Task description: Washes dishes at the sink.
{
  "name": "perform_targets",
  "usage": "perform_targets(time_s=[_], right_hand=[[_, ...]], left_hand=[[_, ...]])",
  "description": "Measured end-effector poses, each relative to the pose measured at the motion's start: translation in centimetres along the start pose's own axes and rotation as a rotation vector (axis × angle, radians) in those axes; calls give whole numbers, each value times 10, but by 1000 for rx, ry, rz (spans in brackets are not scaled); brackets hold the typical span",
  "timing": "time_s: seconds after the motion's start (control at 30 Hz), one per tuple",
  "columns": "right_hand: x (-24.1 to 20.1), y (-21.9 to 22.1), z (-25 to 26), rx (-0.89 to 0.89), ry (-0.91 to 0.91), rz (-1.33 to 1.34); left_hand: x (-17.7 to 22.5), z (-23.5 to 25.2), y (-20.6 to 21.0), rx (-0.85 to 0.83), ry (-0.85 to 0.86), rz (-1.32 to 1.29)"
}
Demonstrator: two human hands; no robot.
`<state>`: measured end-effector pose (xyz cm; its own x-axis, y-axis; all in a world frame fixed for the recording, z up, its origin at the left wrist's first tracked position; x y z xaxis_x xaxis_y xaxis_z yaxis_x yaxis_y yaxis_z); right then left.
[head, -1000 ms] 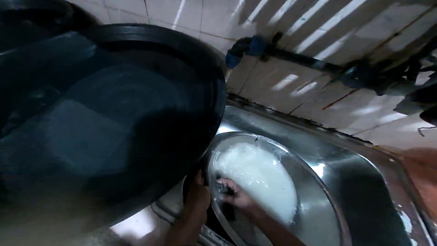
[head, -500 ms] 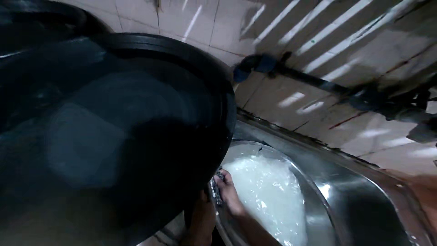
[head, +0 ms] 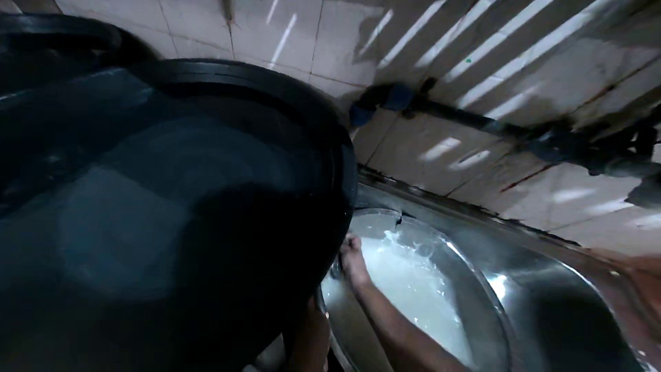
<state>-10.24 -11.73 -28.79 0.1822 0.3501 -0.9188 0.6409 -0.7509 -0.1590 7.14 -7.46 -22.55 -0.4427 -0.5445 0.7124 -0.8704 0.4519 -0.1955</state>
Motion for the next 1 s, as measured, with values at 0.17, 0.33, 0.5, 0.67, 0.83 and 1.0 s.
perform_targets(time_s=[0.17, 0.33, 0.5, 0.67, 0.83, 1.0], right_hand=[[26, 7, -28, -215, -6, -136], [80, -23, -70, -503, -124, -389], [46, -10, -43, -562, -166, -701], [25, -8, 22, -39, -12, -728], [42, 0, -8, -175, -201, -690], [78, -51, -84, -682, -140, -626]], left_hand=[[-6, 0, -3, 35, -40, -89], [-4, -4, -4, 31, -42, -138], [-4, -4, 0, 11, -57, -107], [-2, -3, -2, 6, -83, 6], [-8, 2, 0, 21, -12, -35], [-9, 6, 0, 54, -32, -113]])
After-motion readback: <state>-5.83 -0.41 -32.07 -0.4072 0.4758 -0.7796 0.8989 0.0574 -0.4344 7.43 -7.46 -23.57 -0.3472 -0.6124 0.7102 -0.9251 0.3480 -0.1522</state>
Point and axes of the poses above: each hand's wrist, its own z-axis towards the middle knuckle, its own y-axis out of the palm, x = y × z, the point moved 5 cm from there along z, towards the middle knuckle, and after that the axes turned 6 degrees about x, right-handed, at the moved point
